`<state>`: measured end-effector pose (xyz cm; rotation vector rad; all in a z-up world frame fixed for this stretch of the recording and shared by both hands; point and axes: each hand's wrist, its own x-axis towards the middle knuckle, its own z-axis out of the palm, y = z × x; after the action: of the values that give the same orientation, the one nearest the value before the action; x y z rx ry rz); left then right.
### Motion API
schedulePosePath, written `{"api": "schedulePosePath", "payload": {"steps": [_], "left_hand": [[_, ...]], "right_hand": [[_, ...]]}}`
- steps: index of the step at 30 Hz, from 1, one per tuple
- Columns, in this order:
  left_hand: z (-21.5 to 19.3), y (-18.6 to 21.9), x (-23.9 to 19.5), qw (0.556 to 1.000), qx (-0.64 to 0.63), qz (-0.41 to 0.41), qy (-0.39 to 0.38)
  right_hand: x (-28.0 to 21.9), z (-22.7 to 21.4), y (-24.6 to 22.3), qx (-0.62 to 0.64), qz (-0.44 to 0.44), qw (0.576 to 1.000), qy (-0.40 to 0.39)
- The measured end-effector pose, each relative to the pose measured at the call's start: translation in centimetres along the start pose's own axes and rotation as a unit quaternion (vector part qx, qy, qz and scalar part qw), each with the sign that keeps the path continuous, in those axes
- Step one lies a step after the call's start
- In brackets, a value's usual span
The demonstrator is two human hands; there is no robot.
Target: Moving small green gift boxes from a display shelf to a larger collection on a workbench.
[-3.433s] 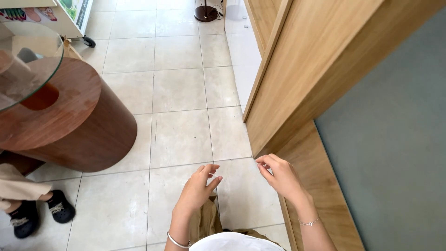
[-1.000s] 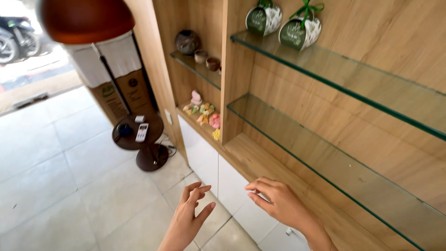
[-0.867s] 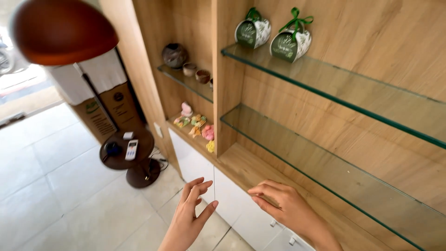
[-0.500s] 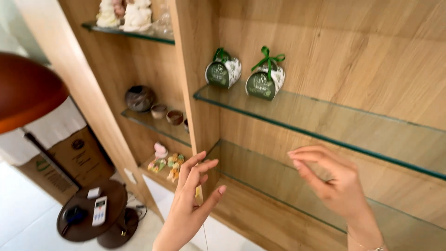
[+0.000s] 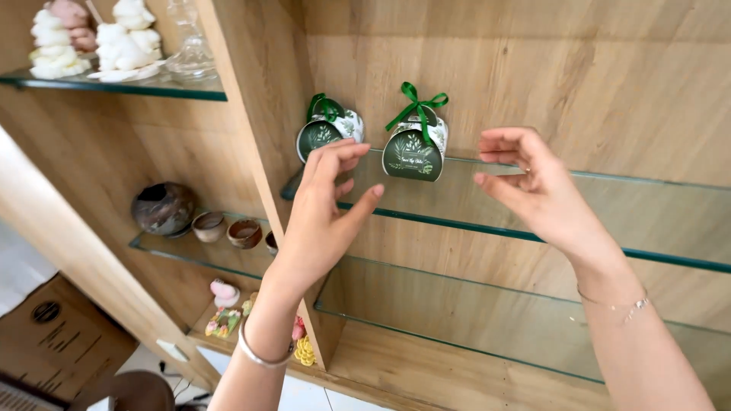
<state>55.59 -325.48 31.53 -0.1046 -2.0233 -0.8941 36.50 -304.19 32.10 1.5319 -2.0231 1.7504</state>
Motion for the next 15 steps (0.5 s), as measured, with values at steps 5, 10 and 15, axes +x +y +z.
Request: {"api": "schedulePosePath", "payload": {"steps": [5,10,15], "left_hand": [[2.3,-3.5,3.7,0.997,-0.008,0.001,-0.071],[5.0,-7.2,6.2,0.994,-0.011,0.071,-0.084],[6.2,-7.9,7.4,0.993,-0.008,0.071,-0.089]], "right_hand": [[2.4,1.0,-0.8,-0.059,0.069,0.995,-0.046],[4.2,2.7,-1.1,-0.140,0.091,0.985,-0.049],[5.4,3.9,1.2,-0.091,0.035,0.995,-0.023]]}}
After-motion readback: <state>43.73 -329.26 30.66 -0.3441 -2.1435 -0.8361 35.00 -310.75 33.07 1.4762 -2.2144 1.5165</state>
